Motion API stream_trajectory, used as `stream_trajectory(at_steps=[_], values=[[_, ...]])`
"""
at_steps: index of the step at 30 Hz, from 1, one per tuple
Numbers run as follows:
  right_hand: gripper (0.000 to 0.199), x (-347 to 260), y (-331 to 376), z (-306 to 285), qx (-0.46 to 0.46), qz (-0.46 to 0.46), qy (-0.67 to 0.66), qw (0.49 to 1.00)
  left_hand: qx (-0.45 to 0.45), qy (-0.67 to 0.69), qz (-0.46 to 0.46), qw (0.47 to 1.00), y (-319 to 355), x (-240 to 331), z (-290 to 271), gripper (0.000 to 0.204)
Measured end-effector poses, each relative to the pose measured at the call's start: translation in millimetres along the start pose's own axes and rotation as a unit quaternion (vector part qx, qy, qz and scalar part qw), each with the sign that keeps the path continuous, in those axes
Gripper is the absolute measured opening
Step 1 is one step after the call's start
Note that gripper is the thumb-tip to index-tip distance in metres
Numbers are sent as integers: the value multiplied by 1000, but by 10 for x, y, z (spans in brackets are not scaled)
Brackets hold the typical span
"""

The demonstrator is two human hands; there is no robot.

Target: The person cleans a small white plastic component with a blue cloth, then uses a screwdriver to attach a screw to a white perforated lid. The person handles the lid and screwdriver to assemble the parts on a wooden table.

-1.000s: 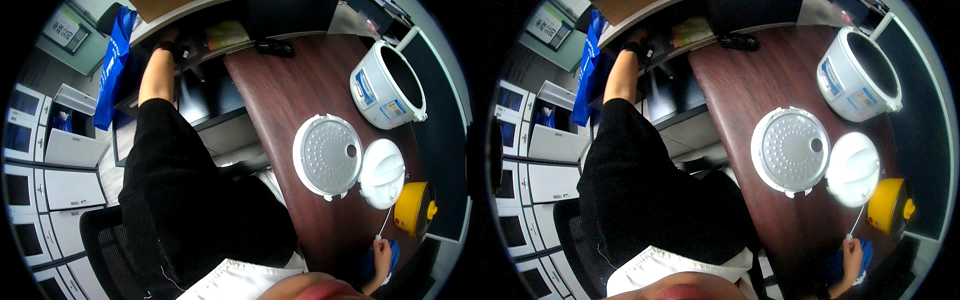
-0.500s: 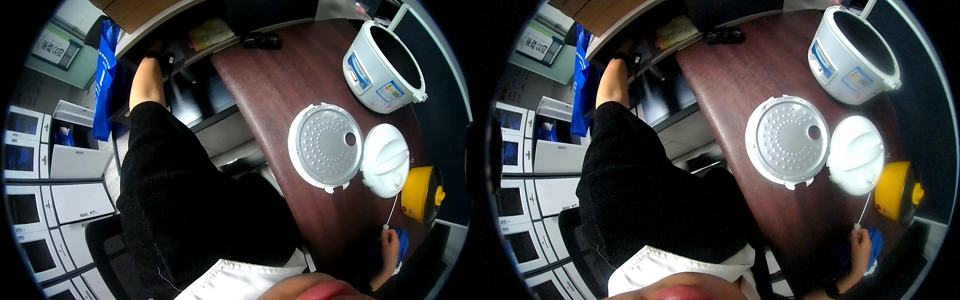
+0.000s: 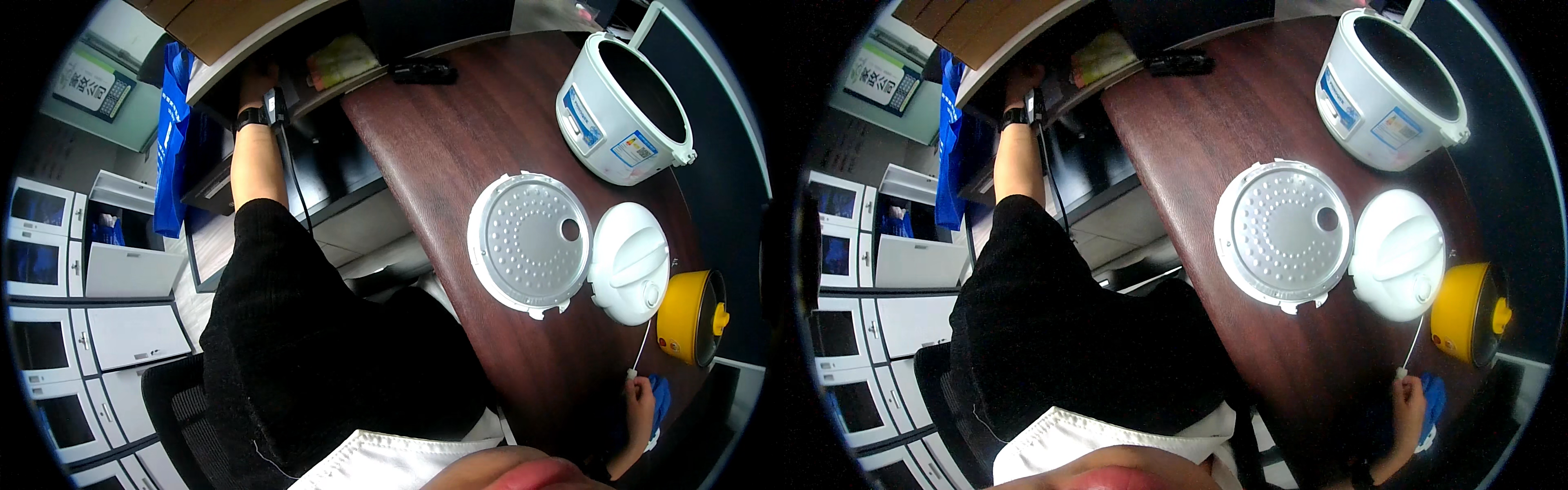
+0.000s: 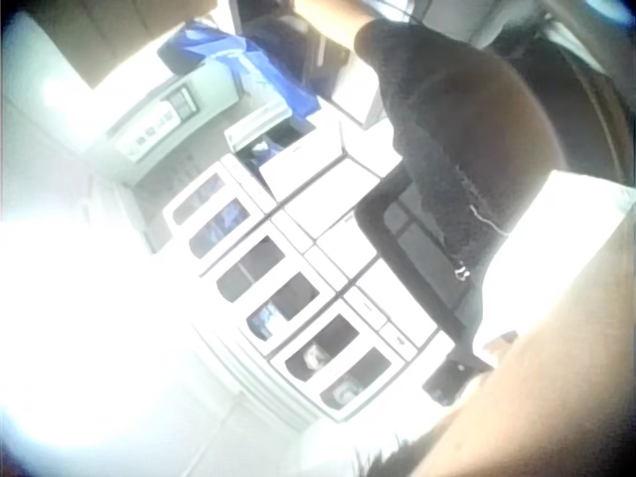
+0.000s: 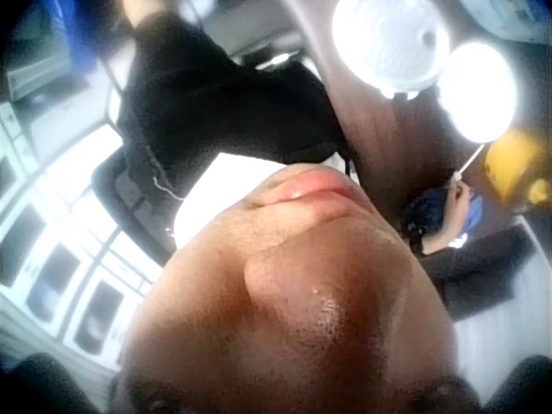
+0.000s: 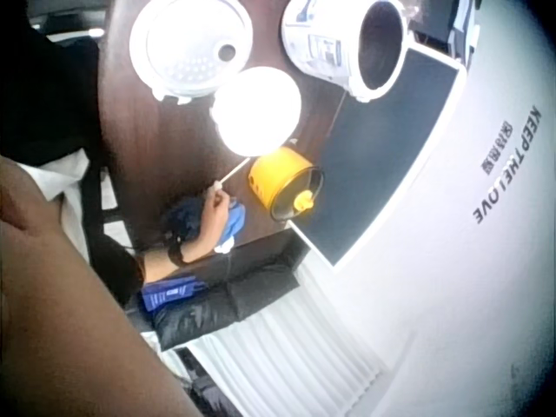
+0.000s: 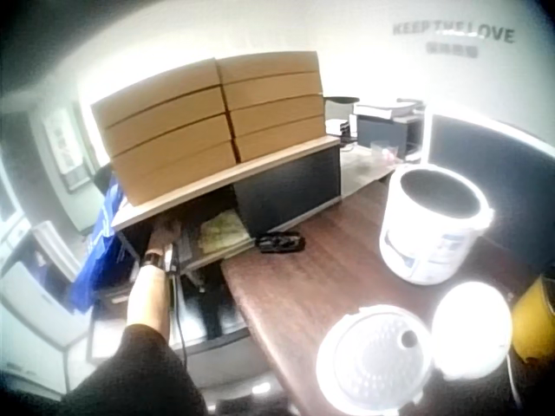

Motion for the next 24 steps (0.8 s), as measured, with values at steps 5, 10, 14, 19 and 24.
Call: stream_trajectory(at_steps=[5,10,14,19,24], values=[[14,-173,16,-1,-3,6,6,1000,13,-58,40,997,213,-463,137,40],[14,-114,65,24,10,0,7,1000,-121,-38,-89,988,68,-134,277,39],[13,-133,74,-10,16,-1,-4,1000,-207,-65,-118,969,106,111,39,38],[13,-73,-3,12,10,7,24,1000,-306,-102,-134,937,50,146,-127,36],[16,-257,56,-13,15,21,37,999,-351,-125,-159,914,171,175,-226,34]])
Point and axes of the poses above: each hand's wrist, its own y-axis away from the middle knuckle, its own z-axis out of the palm, x = y × z, the point moved 1 cm from there along -y, towards the middle knuckle, and after that the axes turned 5 degrees about z, right-handed, at the moved point
